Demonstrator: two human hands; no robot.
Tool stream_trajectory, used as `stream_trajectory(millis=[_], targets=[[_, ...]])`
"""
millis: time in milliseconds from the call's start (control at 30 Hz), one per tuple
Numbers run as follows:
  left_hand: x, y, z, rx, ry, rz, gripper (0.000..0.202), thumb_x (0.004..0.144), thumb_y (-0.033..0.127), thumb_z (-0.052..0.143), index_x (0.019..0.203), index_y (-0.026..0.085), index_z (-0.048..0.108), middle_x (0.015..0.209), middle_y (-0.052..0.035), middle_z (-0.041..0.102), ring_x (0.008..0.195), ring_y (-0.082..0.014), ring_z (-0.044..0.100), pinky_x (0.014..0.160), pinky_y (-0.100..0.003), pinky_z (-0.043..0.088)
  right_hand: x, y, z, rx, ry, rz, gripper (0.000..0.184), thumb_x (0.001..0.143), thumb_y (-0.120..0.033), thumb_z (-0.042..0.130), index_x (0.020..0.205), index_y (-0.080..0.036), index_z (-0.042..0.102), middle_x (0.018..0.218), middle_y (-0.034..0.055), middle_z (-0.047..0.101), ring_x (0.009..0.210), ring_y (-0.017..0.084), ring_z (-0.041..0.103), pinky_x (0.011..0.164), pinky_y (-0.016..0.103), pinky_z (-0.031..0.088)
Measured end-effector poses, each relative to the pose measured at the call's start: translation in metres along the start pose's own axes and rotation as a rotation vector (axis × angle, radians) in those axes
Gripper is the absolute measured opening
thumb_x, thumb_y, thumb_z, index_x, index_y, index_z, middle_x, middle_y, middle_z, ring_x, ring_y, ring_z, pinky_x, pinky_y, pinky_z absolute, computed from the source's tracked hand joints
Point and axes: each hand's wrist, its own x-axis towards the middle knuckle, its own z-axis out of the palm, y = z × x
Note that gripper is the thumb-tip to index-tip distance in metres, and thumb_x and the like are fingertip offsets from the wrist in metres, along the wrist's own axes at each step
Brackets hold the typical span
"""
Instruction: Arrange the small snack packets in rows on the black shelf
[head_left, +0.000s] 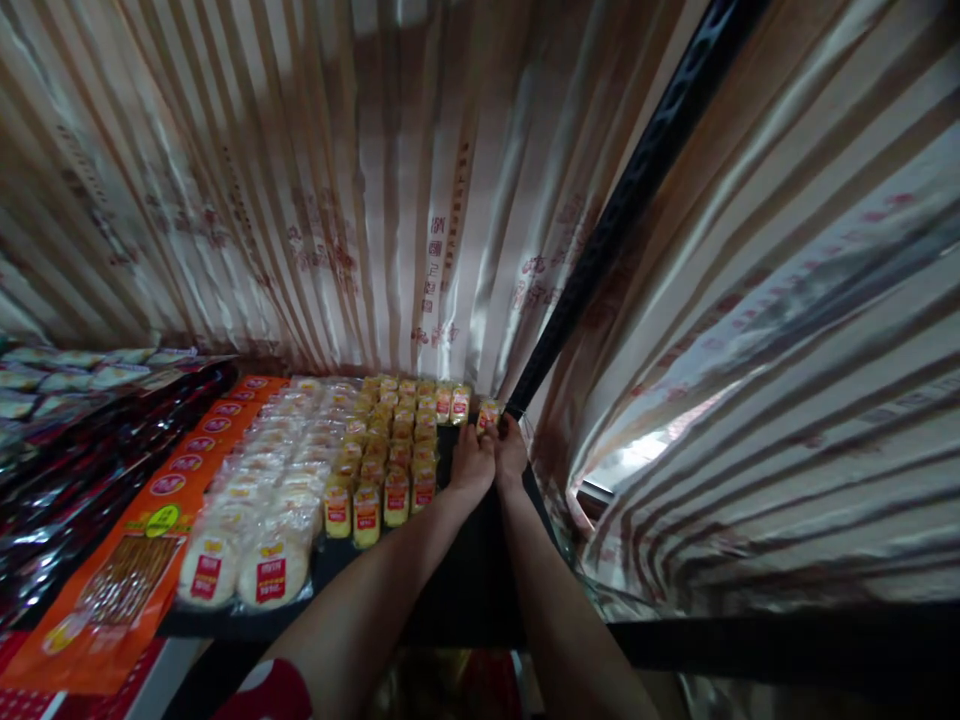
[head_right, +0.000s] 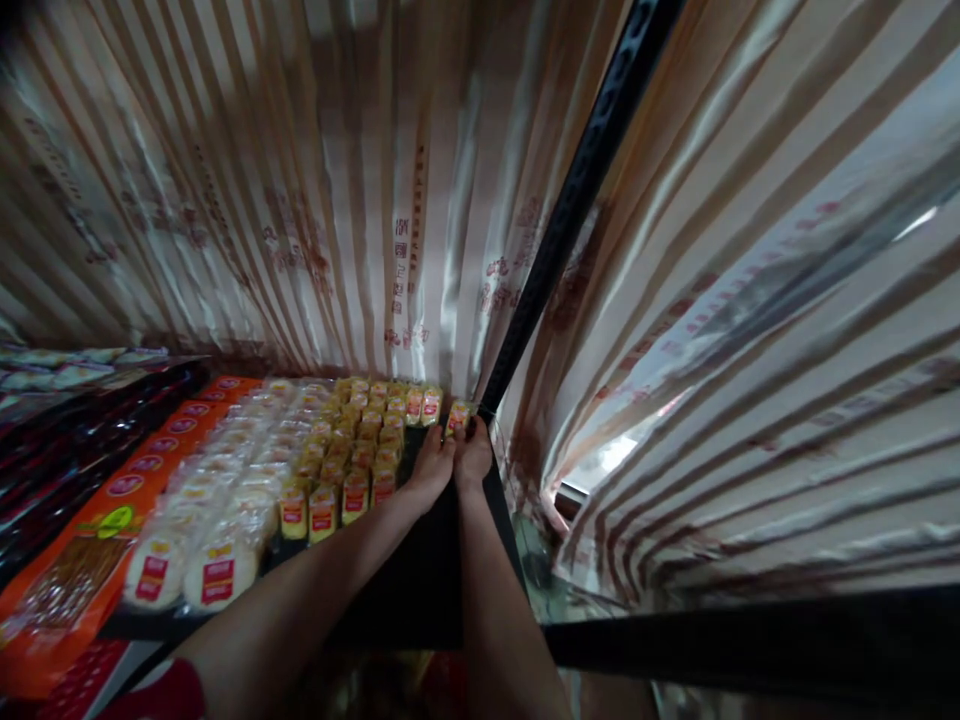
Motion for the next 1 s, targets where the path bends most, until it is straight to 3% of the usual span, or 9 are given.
stream_trajectory(millis=[333,533,700,867,1000], targets=[[0.019,-0.002,0.003,0.028,0.065,-0.030,0.049,0.086,0.027,0.036,0.132,0.010,0.037,0.144,-0.0135,0.031,0.135,-0.0227,0.025,0.111,-0.033,0.017,0.019,-0.008,0.015,-0.005,-0.067,-0.057,0.036,0.081,-0.038,0.045,0.111,-0.022,0.055,0.094,0.0049,0.067,0.082,0.018,0.062,0.071,0.029,0.046],[0.013,0.005,-0.004,-0.003,0.062,-0.027,0.048,0.087,0.025,0.035,0.131,0.008,0.040,0.142,-0.0148,0.035,0.133,-0.0232,0.029,0.111,-0.034,0.018,0.023,-0.007,0.014,-0.008,-0.035,-0.087,0.036,0.081,-0.036,0.044,0.110,-0.019,0.056,0.093,0.0063,0.068,0.083,0.018,0.062,0.074,0.029,0.046],[0.009,0.016,-0.008,0.028,0.168,0.020,0.048,0.087,0.022,0.034,0.133,0.010,0.039,0.145,-0.0113,0.032,0.134,-0.0213,0.026,0.112,-0.032,0.015,0.021,-0.011,0.016,-0.003,-0.060,-0.088,0.035,0.083,-0.034,0.042,0.110,-0.019,0.056,0.096,0.0069,0.067,0.082,0.018,0.062,0.072,0.028,0.046],[0.016,0.014,-0.008,-0.022,0.064,-0.046,0.047,0.087,0.024,0.035,0.130,0.007,0.042,0.142,-0.0156,0.035,0.130,-0.0263,0.034,0.109,-0.034,0.022,0.021,-0.009,0.019,-0.049,-0.096,-0.112,0.034,0.083,-0.035,0.044,0.110,-0.020,0.056,0.097,0.0070,0.067,0.083,0.018,0.062,0.072,0.028,0.045],[0.016,0.013,-0.007,-0.014,0.062,-0.062,0.046,0.088,0.024,0.035,0.130,0.009,0.041,0.142,-0.0161,0.035,0.128,-0.0268,0.037,0.106,-0.035,0.026,0.025,0.000,0.024,-0.019,-0.103,-0.168,0.036,0.082,-0.036,0.044,0.108,-0.016,0.058,0.095,0.0090,0.067,0.085,0.018,0.060,0.074,0.028,0.045]])
